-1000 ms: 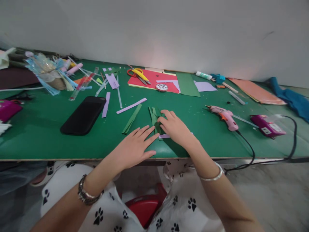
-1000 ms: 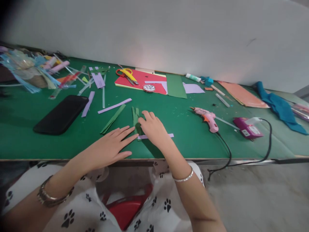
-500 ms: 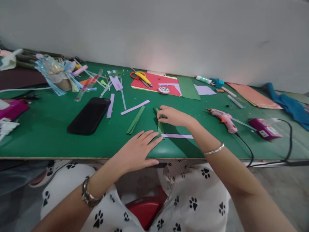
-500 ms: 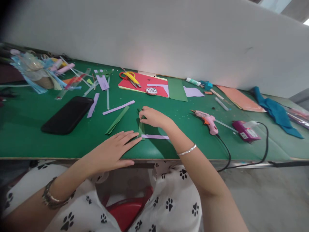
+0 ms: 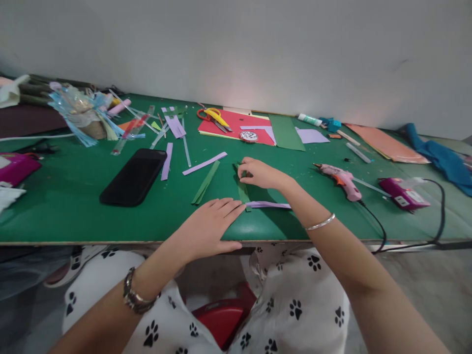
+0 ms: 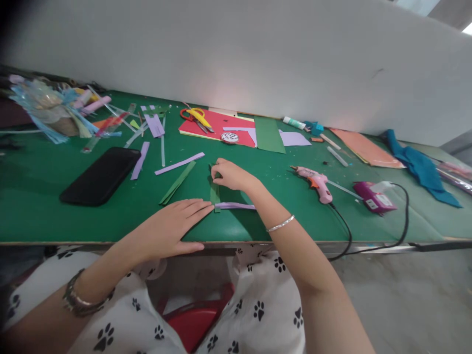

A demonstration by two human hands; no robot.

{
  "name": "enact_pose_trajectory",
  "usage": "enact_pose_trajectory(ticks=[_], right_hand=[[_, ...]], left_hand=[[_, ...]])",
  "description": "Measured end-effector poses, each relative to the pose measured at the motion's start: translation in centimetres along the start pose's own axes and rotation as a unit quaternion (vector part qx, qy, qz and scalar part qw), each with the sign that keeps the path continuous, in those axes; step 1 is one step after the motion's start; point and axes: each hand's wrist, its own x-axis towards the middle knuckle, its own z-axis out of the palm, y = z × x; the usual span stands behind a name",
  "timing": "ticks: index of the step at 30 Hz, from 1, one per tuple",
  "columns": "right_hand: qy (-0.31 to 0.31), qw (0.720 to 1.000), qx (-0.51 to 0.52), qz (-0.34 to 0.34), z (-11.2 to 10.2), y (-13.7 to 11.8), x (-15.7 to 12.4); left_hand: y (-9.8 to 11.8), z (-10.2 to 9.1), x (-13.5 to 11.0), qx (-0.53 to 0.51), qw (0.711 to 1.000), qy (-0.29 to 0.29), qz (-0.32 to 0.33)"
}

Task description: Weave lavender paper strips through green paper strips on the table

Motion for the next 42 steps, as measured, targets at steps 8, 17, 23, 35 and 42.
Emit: enact_pose_trajectory(ticks=[8, 17, 23, 35, 42], right_hand=[[0.006, 1.000, -0.016, 0.009, 0.1, 0.1, 1.1], [0.177, 0.984, 0.005, 0.020, 0.4, 0.3, -0.4], [0.082, 0.994, 0.075, 0.001, 0.5, -2.0, -6.5], [0.125, 0.990, 0.067, 0.019, 3.7, -2.5, -6.9], [0.136, 0.986, 0.096, 0.007, 3.7, -2.8, -7.0]], left_hand=[[0.0, 0.4, 0.1, 0.009, 1.000, 0.010, 0.002], [0.2, 0.1, 0.3, 0.005, 1.000, -0.022, -0.002], [0.1, 0.2, 0.2, -0.007, 1.000, -0.004, 0.001], [0.0, -0.1, 0.2, 0.000, 1.000, -0.004, 0.000], [0.0, 0.0, 0.1, 0.004, 1.000, -0.012, -0.005]])
